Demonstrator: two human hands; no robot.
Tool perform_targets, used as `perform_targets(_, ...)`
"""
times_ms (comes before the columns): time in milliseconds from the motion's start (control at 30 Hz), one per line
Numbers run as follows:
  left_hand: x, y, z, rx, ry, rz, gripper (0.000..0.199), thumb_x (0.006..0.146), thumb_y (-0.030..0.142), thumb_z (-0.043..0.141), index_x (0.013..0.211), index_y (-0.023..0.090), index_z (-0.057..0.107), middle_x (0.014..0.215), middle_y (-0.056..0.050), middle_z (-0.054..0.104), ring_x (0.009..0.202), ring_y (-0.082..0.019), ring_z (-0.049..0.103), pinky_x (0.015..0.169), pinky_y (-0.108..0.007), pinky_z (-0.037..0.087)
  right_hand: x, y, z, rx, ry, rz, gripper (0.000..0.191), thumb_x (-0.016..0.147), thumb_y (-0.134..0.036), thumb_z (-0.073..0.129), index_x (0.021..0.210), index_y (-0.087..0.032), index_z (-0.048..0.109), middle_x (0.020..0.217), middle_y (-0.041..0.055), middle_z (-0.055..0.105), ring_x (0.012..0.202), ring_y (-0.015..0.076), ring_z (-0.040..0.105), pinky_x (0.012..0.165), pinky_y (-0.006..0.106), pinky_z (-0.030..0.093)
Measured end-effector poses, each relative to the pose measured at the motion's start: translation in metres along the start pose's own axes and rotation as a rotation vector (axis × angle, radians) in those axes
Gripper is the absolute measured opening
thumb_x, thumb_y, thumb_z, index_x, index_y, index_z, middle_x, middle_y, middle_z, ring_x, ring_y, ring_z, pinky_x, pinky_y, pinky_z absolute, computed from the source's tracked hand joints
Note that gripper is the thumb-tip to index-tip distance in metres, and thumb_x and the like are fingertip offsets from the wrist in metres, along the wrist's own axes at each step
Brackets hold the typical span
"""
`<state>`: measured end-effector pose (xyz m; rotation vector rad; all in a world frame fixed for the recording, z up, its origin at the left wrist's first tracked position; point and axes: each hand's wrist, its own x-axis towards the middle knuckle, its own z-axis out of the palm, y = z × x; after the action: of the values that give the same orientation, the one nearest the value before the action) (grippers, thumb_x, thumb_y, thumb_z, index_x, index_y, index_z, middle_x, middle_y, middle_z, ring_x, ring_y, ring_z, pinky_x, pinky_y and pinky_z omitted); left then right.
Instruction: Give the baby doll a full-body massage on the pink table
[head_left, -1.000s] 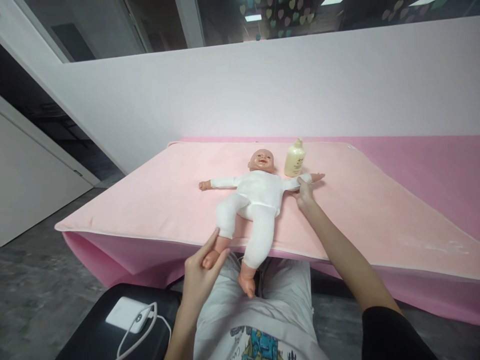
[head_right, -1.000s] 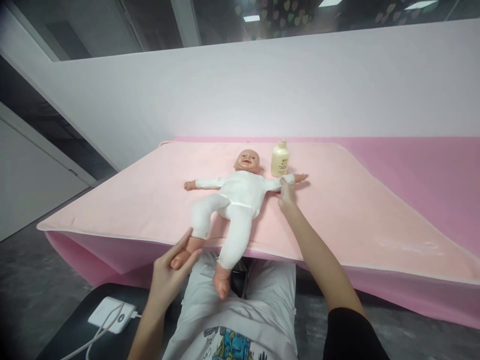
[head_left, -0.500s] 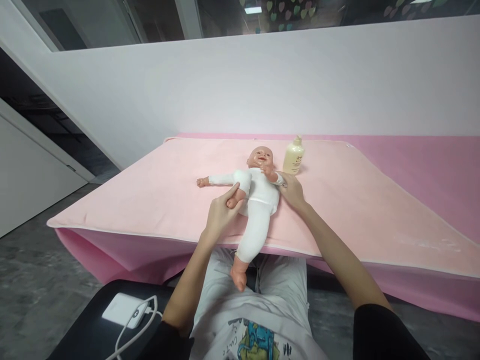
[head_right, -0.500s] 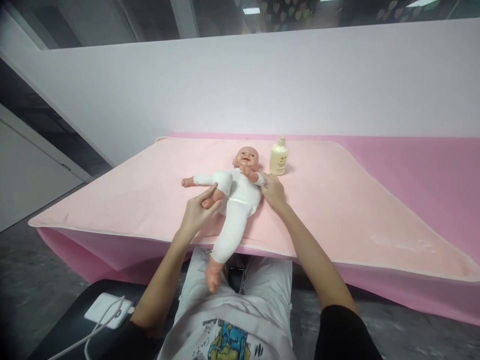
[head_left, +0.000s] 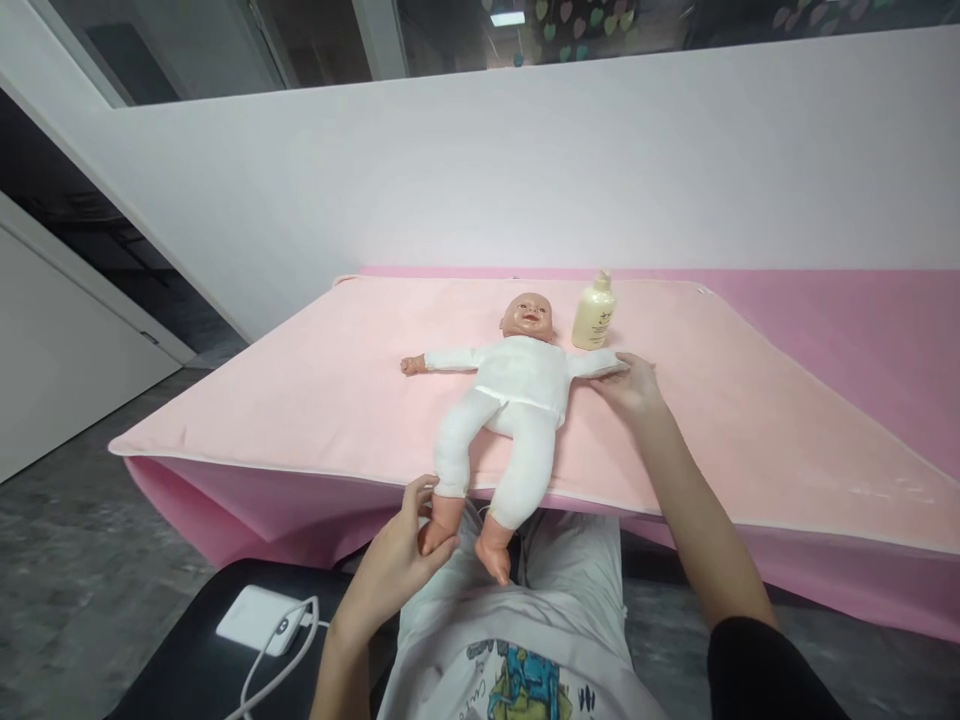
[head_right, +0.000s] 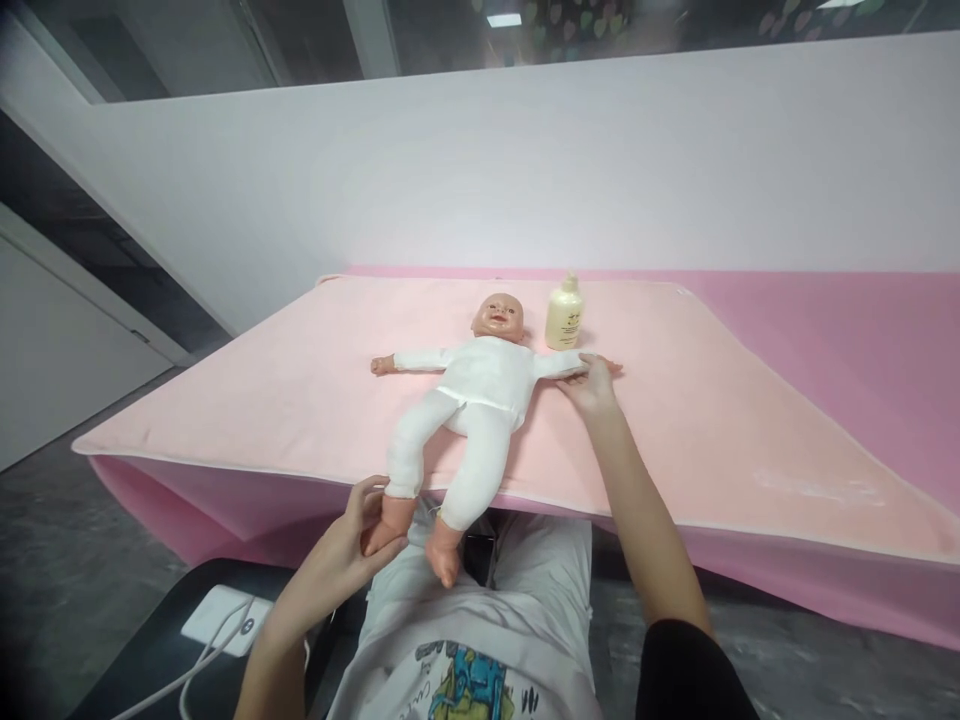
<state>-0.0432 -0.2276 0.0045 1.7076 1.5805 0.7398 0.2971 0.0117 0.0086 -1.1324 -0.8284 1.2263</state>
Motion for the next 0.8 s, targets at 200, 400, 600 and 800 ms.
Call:
perform_targets(200,0.062,0.017,-0.036,-0.100,-0.119,0.044,0.056,0.083,0.045,0.058,0.131,0.021,0.042,0.107,-0.010,0.068,0.095,-0.026,0.066,0.084,-0.037,0.052,-0.182,0.041,0.007,-0.003,0.451,-0.520,0.025,0.078,-0.039,0.057,0.099,-0.031,0.067,0.095,0.0056,0.067,0.097,0.0276,0.065,0.090,0.054,0.054)
perform_targets(400,0.211,0.020,-0.021,-0.672,-0.085,-0.091,0.036,0.081,0.040,0.063,0.105,0.013,0.064,0.095,-0.014,0.071,0.095,-0.028,0.066,0.082,-0.036,0.052,-0.301,0.146,0.049,-0.340,0.092,-0.293,0.028,0.073,-0.035,0.068,0.100,-0.043,0.068,0.107,0.0012,0.068,0.105,0.0297,0.062,0.094,0.054,0.050)
perform_targets(600,0.297,0.002,-0.006,-1.219,0.162,-0.234,0.028,0.093,0.027,0.041,0.105,0.007,0.056,0.088,-0.014,0.067,0.087,-0.020,0.066,0.081,-0.032,0.054,-0.290,0.142,0.082,0.264,-0.111,0.301,0.038,0.073,-0.053,0.070,0.087,-0.024,0.050,0.099,0.0020,0.059,0.093,0.0192,0.060,0.088,0.044,0.054)
perform_targets(800,0.290,0.005,0.007,-1.046,0.593,0.003,0.048,0.086,0.015,0.041,0.134,0.015,0.037,0.104,-0.008,0.063,0.087,-0.014,0.062,0.080,-0.027,0.051,-0.292,0.141,0.086,0.255,-0.028,0.237,0.048,0.064,-0.042,0.080,0.087,-0.025,0.043,0.087,-0.0008,0.062,0.081,0.0173,0.061,0.072,0.034,0.055)
